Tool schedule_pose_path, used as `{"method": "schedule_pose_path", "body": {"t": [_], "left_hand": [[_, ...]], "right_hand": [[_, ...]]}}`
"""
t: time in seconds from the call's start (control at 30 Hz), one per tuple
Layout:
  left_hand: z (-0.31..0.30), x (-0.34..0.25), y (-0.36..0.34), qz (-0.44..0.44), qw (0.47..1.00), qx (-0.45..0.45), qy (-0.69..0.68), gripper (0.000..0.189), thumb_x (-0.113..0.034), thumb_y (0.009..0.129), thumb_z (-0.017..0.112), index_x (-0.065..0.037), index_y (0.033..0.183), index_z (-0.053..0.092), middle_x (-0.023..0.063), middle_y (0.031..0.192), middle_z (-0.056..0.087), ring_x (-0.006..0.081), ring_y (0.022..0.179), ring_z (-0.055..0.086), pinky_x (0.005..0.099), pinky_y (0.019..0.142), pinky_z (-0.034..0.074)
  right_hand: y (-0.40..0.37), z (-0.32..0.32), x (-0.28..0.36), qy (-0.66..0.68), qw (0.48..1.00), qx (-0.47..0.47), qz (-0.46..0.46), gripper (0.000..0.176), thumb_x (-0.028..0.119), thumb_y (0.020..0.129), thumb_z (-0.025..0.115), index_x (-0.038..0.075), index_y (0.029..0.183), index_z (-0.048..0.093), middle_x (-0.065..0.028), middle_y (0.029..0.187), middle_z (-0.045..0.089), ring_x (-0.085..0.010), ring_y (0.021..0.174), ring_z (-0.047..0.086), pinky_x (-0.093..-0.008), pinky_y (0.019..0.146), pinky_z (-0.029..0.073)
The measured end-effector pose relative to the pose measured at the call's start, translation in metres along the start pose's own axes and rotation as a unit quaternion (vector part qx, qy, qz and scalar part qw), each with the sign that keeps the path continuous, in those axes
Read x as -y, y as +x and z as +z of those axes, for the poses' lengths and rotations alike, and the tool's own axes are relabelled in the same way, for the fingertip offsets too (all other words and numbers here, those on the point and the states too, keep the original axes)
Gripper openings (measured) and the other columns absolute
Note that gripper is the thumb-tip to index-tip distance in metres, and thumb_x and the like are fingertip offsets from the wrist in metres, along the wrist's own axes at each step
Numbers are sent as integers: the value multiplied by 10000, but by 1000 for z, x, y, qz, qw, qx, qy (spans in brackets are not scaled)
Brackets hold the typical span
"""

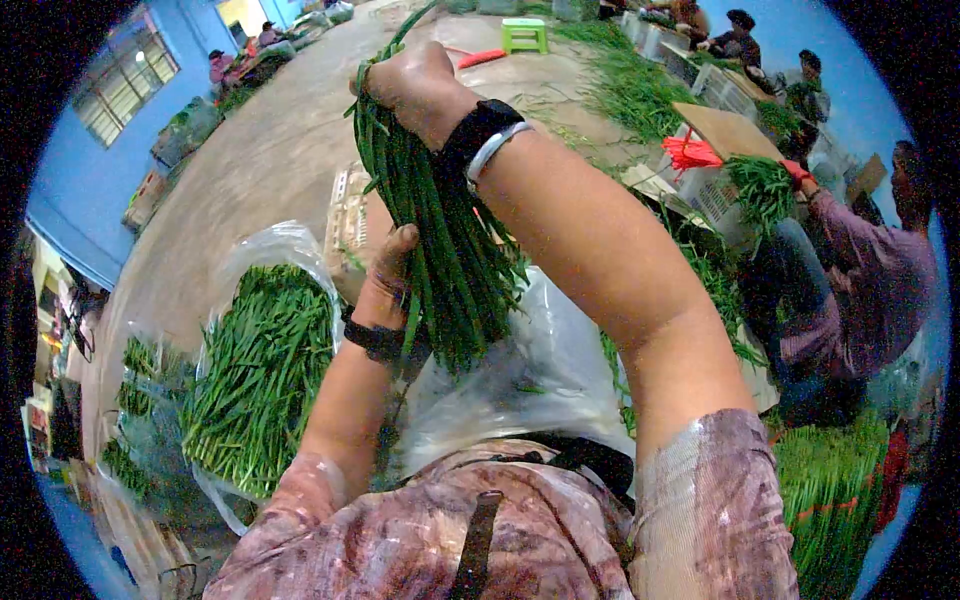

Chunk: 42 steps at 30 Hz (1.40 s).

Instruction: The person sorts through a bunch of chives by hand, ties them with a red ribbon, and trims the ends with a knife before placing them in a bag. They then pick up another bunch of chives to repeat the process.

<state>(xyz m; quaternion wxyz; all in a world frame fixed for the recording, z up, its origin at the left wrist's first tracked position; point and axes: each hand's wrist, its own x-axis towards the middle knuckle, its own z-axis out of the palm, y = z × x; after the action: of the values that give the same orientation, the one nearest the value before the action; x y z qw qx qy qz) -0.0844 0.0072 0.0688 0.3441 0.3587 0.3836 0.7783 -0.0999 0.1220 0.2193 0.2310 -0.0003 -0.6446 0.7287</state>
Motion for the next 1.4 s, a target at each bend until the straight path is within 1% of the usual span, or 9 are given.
{"method": "schedule_pose_path", "body": {"t": [0.33, 0.53, 0.67, 0.87, 0.97, 1.07, 1.17, 1.3, 1.4], "left_hand": [[14, 19, 9, -61, 988, 94, -104, 785, -377, 642, 711, 19, 1258, 427, 179, 1228, 524, 284, 1109, 534, 396, 939, 450], [24, 24, 8, -61, 991, 76, -87, 743, -333, 658, 709, 17, 1253, 434, 197, 1209, 533, 307, 1101, 535, 425, 937, 450], [35, 28, 4, -124, 983, 20, -131, 706, -294, 649, 725, 20, 1223, 461, 195, 1158, 559, 298, 1076, 549, 416, 908, 473], [37, 41, -1, -153, 975, 12, -159, 630, -235, 648, 730, 28, 1170, 496, 193, 1073, 593, 293, 1007, 587, 410, 868, 501], [48, 44, -1, -149, 978, 6, -146, 575, -216, 658, 723, 38, 1129, 512, 185, 1054, 602, 275, 957, 609, 403, 850, 510], [51, 47, -1, -169, 980, -28, -103, 521, -183, 658, 718, 41, 1088, 527, 174, 1032, 614, 246, 899, 628, 382, 801, 528], [55, 47, 3, -196, 977, -53, -60, 484, -128, 635, 717, 25, 1057, 536, 120, 948, 630, 192, 787, 634, 337, 702, 542], [49, 57, 6, -203, 977, -65, 14, 520, -170, 626, 718, -8, 1089, 545, 85, 871, 632, 200, 780, 631, 338, 709, 539], [61, 52, 9, -186, 980, -60, 30, 514, -169, 606, 719, -10, 1068, 560, 77, 877, 633, 185, 753, 623, 318, 696, 534]], "right_hand": [[-5, -19, 2, -38, 996, -57, 50, 192, 65, 639, 727, -47, 687, 579, -122, 659, 594, -201, 549, 581, -351, 489, 465], [-7, -36, -8, -10, 998, -54, 41, 187, 70, 636, 727, -30, 691, 578, -110, 655, 591, -195, 540, 572, -342, 484, 456], [-5, -54, -25, 38, 998, -40, 40, 171, 69, 638, 722, -17, 682, 581, -109, 651, 590, -193, 524, 566, -338, 479, 452], [-8, -65, -36, 4, 990, -95, 108, 161, 85, 661, 709, -13, 636, 584, -99, 616, 579, -184, 507, 560, -332, 462, 440], [-12, -86, -57, 119, 992, -30, 33, 163, 99, 680, 700, -8, 630, 588, -84, 610, 576, -168, 503, 558, -312, 461, 436], [-24, -99, -57, 160, 986, -3, 39, 143, 93, 706, 676, 7, 627, 594, -67, 610, 574, -148, 501, 555, -292, 462, 433], [-18, -115, -69, 146, 988, -15, 46, 154, 128, 761, 675, -15, 732, 627, -77, 644, 609, -154, 519, 591, -281, 496, 488], [-33, -135, -57, 144, 984, 41, 93, 272, 220, 800, 676, -27, 899, 619, -91, 716, 637, -155, 602, 627, -287, 531, 528], [-47, -157, -43, 118, 975, 23, 186, 365, 375, 796, 666, 19, 867, 628, -62, 762, 655, -163, 660, 635, -313, 616, 518]]}}
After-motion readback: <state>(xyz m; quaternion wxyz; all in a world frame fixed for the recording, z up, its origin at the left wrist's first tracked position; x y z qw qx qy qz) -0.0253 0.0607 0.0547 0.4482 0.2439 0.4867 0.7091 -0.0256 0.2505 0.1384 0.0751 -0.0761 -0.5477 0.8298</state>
